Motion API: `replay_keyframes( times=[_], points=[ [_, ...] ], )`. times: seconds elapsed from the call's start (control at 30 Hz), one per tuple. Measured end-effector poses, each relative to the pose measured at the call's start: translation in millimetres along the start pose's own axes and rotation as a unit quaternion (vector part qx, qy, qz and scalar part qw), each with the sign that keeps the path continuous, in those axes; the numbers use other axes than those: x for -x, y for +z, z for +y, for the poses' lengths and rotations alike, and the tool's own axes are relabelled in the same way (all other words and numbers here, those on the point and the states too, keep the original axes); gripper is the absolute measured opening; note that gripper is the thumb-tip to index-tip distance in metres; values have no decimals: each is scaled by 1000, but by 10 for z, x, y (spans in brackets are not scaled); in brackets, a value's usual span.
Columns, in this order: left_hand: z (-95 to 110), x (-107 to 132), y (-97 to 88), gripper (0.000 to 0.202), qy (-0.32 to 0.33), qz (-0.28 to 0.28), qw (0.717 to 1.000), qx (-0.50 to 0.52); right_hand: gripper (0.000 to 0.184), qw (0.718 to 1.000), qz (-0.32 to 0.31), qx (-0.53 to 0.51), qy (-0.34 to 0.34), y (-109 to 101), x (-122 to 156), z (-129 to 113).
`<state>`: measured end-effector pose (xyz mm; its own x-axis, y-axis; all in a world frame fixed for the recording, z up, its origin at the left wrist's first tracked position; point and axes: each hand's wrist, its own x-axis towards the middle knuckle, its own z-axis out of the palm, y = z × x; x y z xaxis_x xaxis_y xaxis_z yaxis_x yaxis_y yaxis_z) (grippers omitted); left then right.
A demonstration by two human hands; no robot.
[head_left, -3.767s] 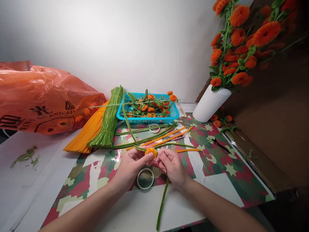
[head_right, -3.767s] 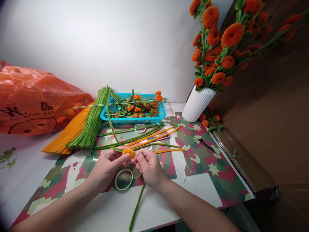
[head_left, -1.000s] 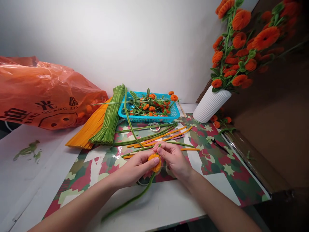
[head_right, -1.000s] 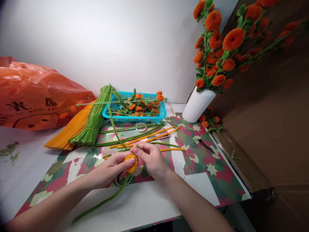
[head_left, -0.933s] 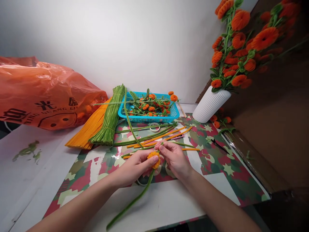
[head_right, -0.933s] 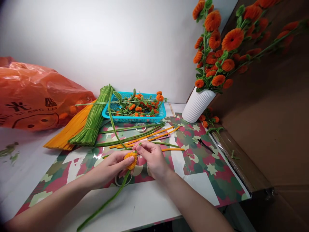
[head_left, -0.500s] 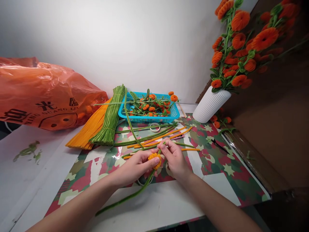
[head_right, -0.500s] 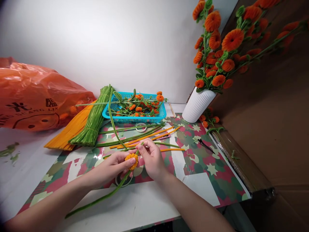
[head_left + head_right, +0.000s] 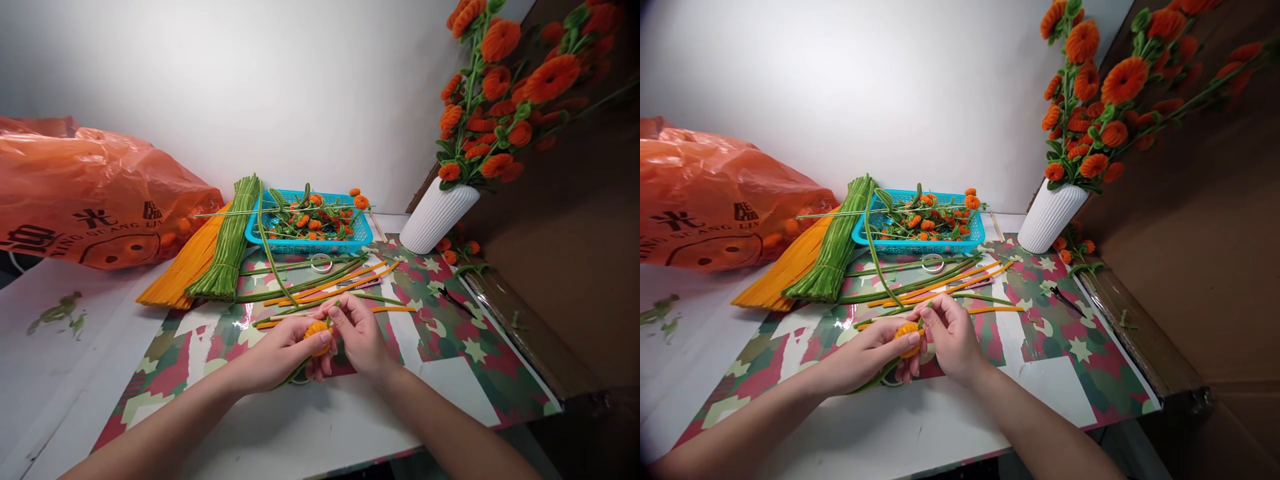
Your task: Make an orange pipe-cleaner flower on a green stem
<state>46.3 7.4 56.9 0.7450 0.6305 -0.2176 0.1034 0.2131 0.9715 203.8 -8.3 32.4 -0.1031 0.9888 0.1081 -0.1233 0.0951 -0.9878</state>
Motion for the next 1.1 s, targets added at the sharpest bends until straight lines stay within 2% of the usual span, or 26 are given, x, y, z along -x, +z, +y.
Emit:
replay_keyframes(
  times=[0.2, 0.37, 0.57, 0.73, 0.8, 0.9, 1.03, 1.1],
  points=[
    [-7, -5, -17, 46, -11, -6, 1000, -12, 30, 998, 8, -55, 37, -16, -9, 1],
    [-9, -1, -27, 47, -32, -6, 999, 7, 31, 996, 40, -71, 45, -19, -28, -44],
    [-17, 12, -97, 43, -59, 41, 996, 46, 31, 994, 33, -92, 49, -63, -69, -60],
    [0, 44, -226, 40, -72, 59, 996, -3, 30, 988, 90, -111, 57, -160, -97, -54],
    [8, 51, -259, 40, -67, 67, 995, -26, 30, 986, 98, -122, 61, -184, -99, -53],
    [22, 58, -272, 39, -44, 109, 991, -66, 28, 986, 95, -120, 61, -197, -94, -57],
    [33, 72, -229, 34, -11, 151, 983, -104, 23, 993, 84, -67, 55, -174, -75, -89],
    [35, 74, -178, 38, 14, 159, 982, -104, 22, 995, 66, -39, 58, -144, -59, -105]
  ],
)
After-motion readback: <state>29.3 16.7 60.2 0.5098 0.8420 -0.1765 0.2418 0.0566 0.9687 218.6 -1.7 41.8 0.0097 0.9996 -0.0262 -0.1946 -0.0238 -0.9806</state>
